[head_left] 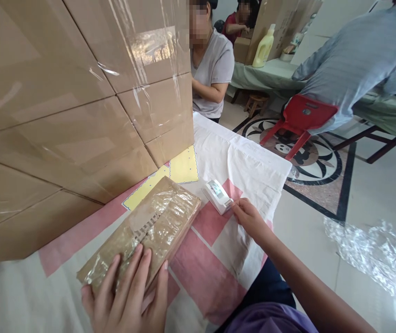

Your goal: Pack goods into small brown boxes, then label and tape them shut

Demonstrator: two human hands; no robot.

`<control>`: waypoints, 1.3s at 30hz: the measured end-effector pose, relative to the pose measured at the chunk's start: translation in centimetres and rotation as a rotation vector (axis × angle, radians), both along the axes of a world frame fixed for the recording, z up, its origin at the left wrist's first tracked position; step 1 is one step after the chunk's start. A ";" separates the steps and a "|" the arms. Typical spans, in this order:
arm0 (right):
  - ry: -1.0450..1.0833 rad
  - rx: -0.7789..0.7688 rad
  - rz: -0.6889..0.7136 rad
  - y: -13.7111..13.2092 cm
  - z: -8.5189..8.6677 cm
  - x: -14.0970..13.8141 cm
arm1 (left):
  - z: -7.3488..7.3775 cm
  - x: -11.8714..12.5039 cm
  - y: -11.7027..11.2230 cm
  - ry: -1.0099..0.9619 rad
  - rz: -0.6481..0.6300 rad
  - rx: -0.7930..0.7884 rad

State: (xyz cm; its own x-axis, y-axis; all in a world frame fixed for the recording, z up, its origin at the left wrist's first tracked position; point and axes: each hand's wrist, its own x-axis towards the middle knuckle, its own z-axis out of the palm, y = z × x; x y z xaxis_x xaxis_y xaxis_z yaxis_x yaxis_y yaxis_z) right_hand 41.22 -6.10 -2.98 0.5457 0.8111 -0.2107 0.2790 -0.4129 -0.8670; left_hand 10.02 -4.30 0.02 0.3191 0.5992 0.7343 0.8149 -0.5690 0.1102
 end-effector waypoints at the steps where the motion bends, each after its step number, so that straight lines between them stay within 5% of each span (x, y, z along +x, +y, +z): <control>1: -0.019 -0.002 -0.001 0.1 0.0 0.1 | 0.1 0.1 0.0 0.002 0.004 -0.001; 30: 0.111 0.026 -0.006 0.4 -0.5 0.5 | 0.0 -0.6 -0.1 0.084 0.014 -0.083; 39: 0.281 0.022 0.046 0.2 -0.2 0.9 | 0.7 1.0 -0.4 0.004 0.048 -0.064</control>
State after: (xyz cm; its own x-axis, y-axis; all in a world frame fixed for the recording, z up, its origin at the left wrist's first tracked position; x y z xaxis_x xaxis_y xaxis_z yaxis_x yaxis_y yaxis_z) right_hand 42.13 -5.95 -3.16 0.4309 0.8399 -0.3302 0.0449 -0.3854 -0.9217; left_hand 11.05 -4.72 0.69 0.2915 0.6594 0.6930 0.8415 -0.5212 0.1420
